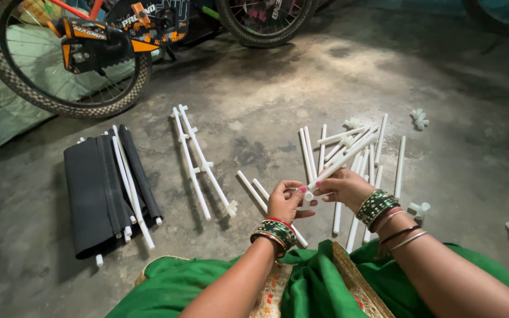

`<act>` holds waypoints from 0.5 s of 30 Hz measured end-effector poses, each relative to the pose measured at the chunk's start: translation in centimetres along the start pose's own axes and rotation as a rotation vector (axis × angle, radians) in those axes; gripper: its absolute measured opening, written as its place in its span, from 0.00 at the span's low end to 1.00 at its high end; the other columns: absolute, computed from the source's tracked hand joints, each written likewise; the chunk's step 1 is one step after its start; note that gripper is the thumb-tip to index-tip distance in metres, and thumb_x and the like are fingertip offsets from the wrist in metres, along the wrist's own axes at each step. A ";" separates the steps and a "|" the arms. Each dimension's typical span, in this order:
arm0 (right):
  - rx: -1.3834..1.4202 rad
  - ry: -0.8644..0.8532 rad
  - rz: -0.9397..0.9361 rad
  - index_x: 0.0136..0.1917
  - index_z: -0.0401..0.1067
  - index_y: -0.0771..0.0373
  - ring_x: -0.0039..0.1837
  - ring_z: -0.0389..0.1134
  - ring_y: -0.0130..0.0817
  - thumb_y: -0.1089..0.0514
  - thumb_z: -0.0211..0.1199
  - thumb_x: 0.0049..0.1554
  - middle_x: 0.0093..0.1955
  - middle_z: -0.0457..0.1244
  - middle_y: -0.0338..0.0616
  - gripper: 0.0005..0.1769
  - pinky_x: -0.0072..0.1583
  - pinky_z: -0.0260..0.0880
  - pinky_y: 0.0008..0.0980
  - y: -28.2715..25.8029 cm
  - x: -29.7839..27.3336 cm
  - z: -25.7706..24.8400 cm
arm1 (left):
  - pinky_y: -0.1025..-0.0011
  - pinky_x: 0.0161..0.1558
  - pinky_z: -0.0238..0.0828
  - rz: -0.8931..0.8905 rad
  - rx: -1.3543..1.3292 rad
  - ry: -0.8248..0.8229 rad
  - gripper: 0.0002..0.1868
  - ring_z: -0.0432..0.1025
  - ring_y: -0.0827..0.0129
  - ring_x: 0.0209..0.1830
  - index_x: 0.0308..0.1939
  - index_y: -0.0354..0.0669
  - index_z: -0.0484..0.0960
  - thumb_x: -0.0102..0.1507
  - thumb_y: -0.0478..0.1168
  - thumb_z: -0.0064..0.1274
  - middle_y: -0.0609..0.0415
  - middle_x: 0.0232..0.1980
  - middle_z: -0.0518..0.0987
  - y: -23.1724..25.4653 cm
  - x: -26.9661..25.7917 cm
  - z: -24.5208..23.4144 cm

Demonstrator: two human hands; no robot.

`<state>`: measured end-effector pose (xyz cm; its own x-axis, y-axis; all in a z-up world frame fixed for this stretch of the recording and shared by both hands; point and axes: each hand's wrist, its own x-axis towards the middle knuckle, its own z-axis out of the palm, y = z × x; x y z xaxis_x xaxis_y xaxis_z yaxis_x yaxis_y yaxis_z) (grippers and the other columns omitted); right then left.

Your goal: The person sits on the floor and assembles white plastic rods and T-shaped connectors by hand, forming linear structures. Completed assemblies are placed beside a stack of black folded material.

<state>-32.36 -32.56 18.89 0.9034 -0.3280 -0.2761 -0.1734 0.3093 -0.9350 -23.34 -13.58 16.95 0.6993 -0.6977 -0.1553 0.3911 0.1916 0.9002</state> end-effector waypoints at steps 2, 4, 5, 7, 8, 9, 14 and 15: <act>-0.016 -0.011 0.004 0.50 0.74 0.67 0.49 0.74 0.37 0.61 0.66 0.55 0.46 0.71 0.47 0.10 0.48 0.74 0.34 0.2 -0.2 0.6 | 0.64 0.35 0.86 0.059 -0.014 -0.009 0.09 0.80 0.68 0.38 0.47 0.40 0.74 0.65 0.37 0.55 0.50 0.41 0.81 -0.1 -0.2 -0.3; -0.008 -0.008 -0.020 0.50 0.74 0.67 0.49 0.74 0.36 0.60 0.66 0.55 0.46 0.70 0.47 0.11 0.48 0.74 0.34 0.1 -0.2 0.9 | 0.66 0.35 0.85 0.143 0.024 -0.018 0.09 0.79 0.69 0.40 0.47 0.37 0.76 0.67 0.38 0.55 0.51 0.42 0.82 -0.3 0.2 -0.6; -0.014 -0.008 -0.026 0.50 0.74 0.67 0.49 0.74 0.36 0.60 0.66 0.55 0.46 0.71 0.47 0.11 0.48 0.74 0.34 0.0 -0.2 0.9 | 0.67 0.36 0.85 0.184 0.042 -0.023 0.09 0.79 0.69 0.41 0.47 0.36 0.77 0.67 0.39 0.54 0.51 0.43 0.83 -0.5 0.5 -0.7; -0.026 -0.009 -0.036 0.51 0.74 0.68 0.50 0.74 0.35 0.59 0.66 0.55 0.47 0.71 0.48 0.12 0.48 0.75 0.34 -0.3 -0.2 0.9 | 0.68 0.37 0.83 0.191 0.084 -0.012 0.10 0.79 0.70 0.41 0.49 0.37 0.78 0.67 0.38 0.56 0.52 0.43 0.82 -1.3 1.2 -0.8; -0.031 0.007 -0.033 0.51 0.74 0.67 0.50 0.74 0.35 0.59 0.66 0.55 0.47 0.71 0.48 0.12 0.48 0.74 0.34 -0.5 -0.2 0.8 | 0.68 0.38 0.83 0.194 0.105 -0.007 0.10 0.78 0.70 0.41 0.50 0.37 0.79 0.67 0.38 0.56 0.53 0.43 0.82 -1.8 1.6 -0.9; -0.035 0.023 -0.029 0.51 0.73 0.67 0.50 0.74 0.36 0.59 0.66 0.55 0.47 0.71 0.48 0.12 0.48 0.74 0.34 -0.7 -0.1 0.7 | 0.70 0.40 0.82 0.209 0.105 -0.027 0.11 0.78 0.71 0.41 0.51 0.37 0.80 0.67 0.37 0.56 0.53 0.43 0.82 -2.2 2.0 -1.1; -0.179 0.076 -0.041 0.52 0.73 0.66 0.50 0.74 0.35 0.58 0.67 0.54 0.47 0.70 0.46 0.14 0.48 0.73 0.32 -1.0 0.1 0.3 | 0.73 0.44 0.79 0.183 0.101 -0.049 0.14 0.78 0.73 0.43 0.55 0.35 0.81 0.67 0.36 0.54 0.56 0.46 0.84 -3.6 4.2 -2.1; -0.180 0.080 -0.047 0.53 0.74 0.66 0.50 0.73 0.34 0.58 0.67 0.54 0.48 0.70 0.46 0.15 0.48 0.73 0.32 -1.0 0.2 0.3 | 0.73 0.44 0.79 0.185 0.066 -0.037 0.14 0.78 0.73 0.43 0.55 0.34 0.81 0.67 0.36 0.55 0.55 0.46 0.84 -3.6 4.5 -2.2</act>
<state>-31.88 -32.70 19.78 0.8792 -0.4106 -0.2417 -0.2058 0.1303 -0.9699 -20.33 -15.90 12.10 0.7324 -0.6803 0.0292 0.2169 0.2737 0.9370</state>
